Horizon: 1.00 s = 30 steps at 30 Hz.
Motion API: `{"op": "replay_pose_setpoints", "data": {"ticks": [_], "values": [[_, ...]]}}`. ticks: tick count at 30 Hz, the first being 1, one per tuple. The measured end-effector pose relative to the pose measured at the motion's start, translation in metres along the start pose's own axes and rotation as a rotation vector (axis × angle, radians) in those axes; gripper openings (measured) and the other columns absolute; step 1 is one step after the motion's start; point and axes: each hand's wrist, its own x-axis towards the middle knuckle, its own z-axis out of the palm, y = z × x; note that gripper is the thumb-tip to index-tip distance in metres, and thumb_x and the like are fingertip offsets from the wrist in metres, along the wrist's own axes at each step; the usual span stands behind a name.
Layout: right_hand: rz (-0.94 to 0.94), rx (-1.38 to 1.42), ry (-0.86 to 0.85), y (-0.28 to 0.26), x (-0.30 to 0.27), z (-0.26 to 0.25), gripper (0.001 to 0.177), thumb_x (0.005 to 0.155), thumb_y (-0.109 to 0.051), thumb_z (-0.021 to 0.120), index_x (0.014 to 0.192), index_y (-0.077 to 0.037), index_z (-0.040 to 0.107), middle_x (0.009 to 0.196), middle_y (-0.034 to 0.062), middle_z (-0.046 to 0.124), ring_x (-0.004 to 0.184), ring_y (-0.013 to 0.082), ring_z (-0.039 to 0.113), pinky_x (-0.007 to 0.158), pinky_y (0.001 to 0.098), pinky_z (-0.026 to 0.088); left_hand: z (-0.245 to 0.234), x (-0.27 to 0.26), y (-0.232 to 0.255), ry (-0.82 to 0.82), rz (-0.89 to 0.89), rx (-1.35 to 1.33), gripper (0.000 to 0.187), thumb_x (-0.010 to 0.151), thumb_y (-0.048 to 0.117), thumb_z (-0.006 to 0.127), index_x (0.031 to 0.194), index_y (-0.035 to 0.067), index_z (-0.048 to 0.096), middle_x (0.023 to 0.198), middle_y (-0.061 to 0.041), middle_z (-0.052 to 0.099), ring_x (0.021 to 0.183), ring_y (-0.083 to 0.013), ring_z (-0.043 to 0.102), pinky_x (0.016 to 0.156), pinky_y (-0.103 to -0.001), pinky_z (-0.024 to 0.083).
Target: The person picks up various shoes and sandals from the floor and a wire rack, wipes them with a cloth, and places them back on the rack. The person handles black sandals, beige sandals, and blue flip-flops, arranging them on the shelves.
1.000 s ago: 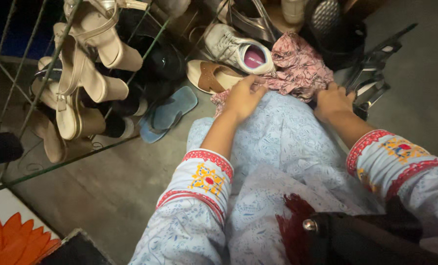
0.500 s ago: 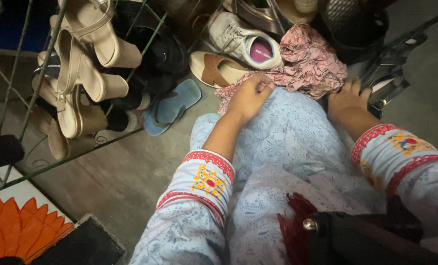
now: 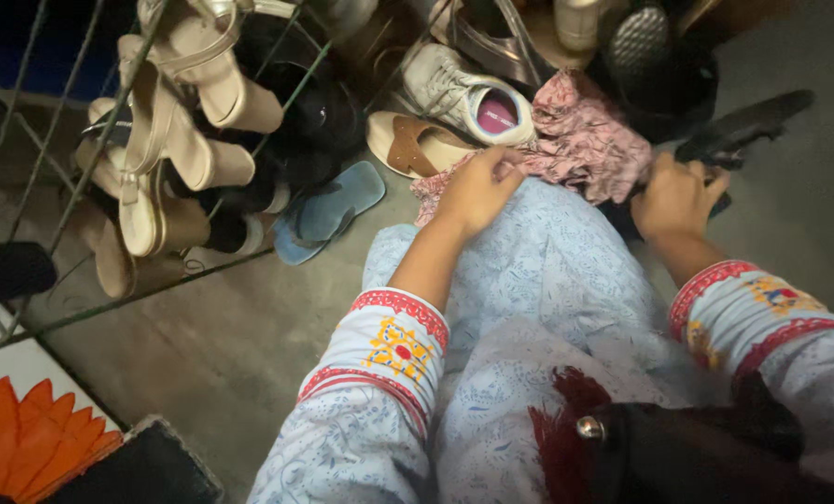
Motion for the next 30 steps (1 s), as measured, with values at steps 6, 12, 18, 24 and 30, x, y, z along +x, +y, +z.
{"op": "replay_pose_setpoints", "data": {"ticks": [6, 12, 18, 24, 30], "values": [[0.006, -0.149, -0.242, -0.017, 0.024, 0.057, 0.042, 0.079, -0.03, 0.07, 0.117, -0.015, 0.074, 0.154, 0.0227, 0.042, 0.147, 0.0395, 0.029, 0.106, 0.079, 0.003, -0.009, -0.015, -0.008, 0.031, 0.014, 0.053, 0.036, 0.09, 0.033, 0.068, 0.116, 0.009, 0.072, 0.103, -0.012, 0.075, 0.093, -0.0254, 0.072, 0.085, -0.038, 0.056], [-0.017, -0.216, -0.267, -0.03, 0.013, 0.026, 0.03, 0.094, -0.029, 0.063, 0.114, -0.014, 0.079, 0.151, 0.0249, 0.05, 0.145, 0.0437, 0.037, 0.111, 0.0839, -0.002, -0.017, -0.023, -0.007, -0.025, -0.053, 0.118, 0.034, 0.091, 0.035, 0.069, 0.112, 0.008, 0.071, 0.098, -0.013, 0.074, 0.094, -0.027, 0.071, 0.086, -0.038, 0.055], [-0.005, -0.074, 0.062, -0.039, -0.024, -0.042, 0.043, 0.081, -0.042, 0.079, 0.113, -0.013, 0.077, 0.126, 0.0196, 0.063, 0.138, 0.0373, 0.048, 0.12, 0.0709, 0.019, -0.016, -0.021, -0.001, 0.019, 0.019, 0.132, 0.035, 0.091, 0.035, 0.07, 0.111, 0.007, 0.07, 0.098, -0.014, 0.073, 0.094, -0.0282, 0.071, 0.085, -0.039, 0.055], [-0.077, -0.029, 0.283, -0.053, -0.024, -0.108, 0.075, 0.072, -0.057, 0.08, 0.13, -0.01, 0.072, 0.121, 0.0231, 0.064, 0.122, 0.0425, 0.052, 0.104, 0.074, 0.023, -0.013, -0.023, 0.036, 0.03, 0.027, 0.107, 0.038, 0.086, 0.034, 0.071, 0.116, 0.011, 0.07, 0.104, -0.013, 0.075, 0.095, -0.0285, 0.072, 0.087, -0.04, 0.055], [-0.023, -0.101, -0.311, -0.107, -0.017, -0.201, 0.069, 0.068, -0.048, 0.084, 0.125, -0.013, 0.073, 0.131, 0.0195, 0.067, 0.126, 0.0423, 0.059, 0.107, 0.0806, 0.02, -0.016, -0.053, 0.084, 0.152, 0.161, 0.277, 0.061, 0.079, 0.033, 0.082, 0.134, 0.016, 0.06, 0.133, -0.014, 0.062, 0.126, -0.0341, 0.057, 0.104, -0.045, 0.047]]}}
